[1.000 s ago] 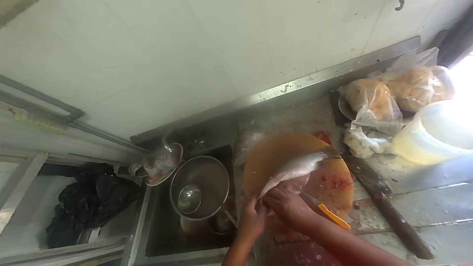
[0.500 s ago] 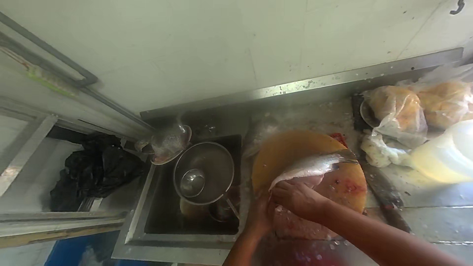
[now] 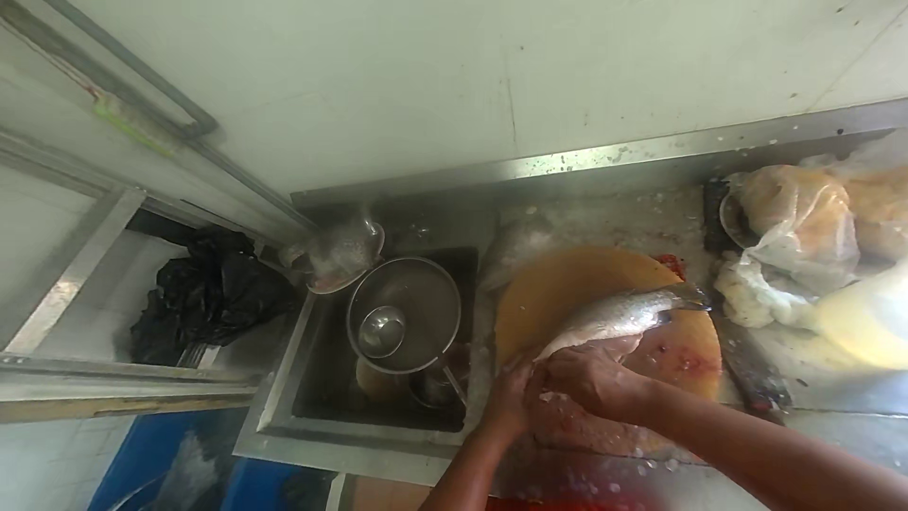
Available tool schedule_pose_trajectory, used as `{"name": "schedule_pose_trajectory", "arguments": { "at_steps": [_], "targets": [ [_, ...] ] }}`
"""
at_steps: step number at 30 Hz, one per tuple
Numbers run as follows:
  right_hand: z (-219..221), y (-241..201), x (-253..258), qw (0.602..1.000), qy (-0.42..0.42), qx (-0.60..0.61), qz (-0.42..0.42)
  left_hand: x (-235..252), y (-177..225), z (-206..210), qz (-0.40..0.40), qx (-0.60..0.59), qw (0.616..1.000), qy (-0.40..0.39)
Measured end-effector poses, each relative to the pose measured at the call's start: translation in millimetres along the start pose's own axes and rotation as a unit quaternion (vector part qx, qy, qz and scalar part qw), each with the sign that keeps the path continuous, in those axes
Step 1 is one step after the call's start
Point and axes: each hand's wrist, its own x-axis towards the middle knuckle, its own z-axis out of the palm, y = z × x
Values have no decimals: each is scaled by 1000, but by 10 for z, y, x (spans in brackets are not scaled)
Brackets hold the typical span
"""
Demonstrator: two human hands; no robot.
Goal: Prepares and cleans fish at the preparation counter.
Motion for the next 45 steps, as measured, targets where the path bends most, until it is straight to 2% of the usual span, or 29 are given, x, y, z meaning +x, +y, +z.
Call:
{"name": "schedule_pose_trajectory", "arguments": {
  "at_steps": [4,7,13,17,21,24,26,27,29,31,33,36,38,41,45],
  "targets": [
    [-26,-28,-81,999,2,37,3,2,17,23,-8,-5,1000,0],
    [-34,-49,-202,997,19,78,13,-9,34,111,28,-4,999,17],
    [-20,-122,-298,992,47,82,84,-22,-18,144,53,34,998,32],
    [-281,-50,-566,981,100,89,141,28,-73,-52,-15,24,1000,-6],
    [-484,91,-785,957,184,80,209,106,-72,-219,-45,-8,997,-58],
    [-546,-32,-955,931,228,112,264,124,-48,-336,-56,-44,993,-95],
    [-485,-174,-1119,912,241,81,323,138,-22,-385,-63,-59,991,-105],
    [-446,-263,-1188,901,227,40,368,139,-15,-403,-68,-62,990,-107],
    [-394,-456,-1255,871,144,-33,469,139,-15,-412,-78,-65,990,-98],
    [-318,-643,-1218,837,92,-82,534,125,-7,-392,-89,-61,991,-80],
    [-206,-765,-1160,827,81,-95,548,113,24,-364,-96,-47,993,-54],
    [-15,-769,-1115,848,84,-102,513,111,98,-315,-107,-8,994,-30],
    [-34,-733,-1053,850,51,-104,514,128,134,-289,-121,36,991,-33],
    [-237,-725,-992,826,-55,-10,561,129,161,-279,-137,63,987,-51],
    [-332,-779,-1303,814,-38,176,552,38,125,-244,-133,58,988,-45]
  ]
}}
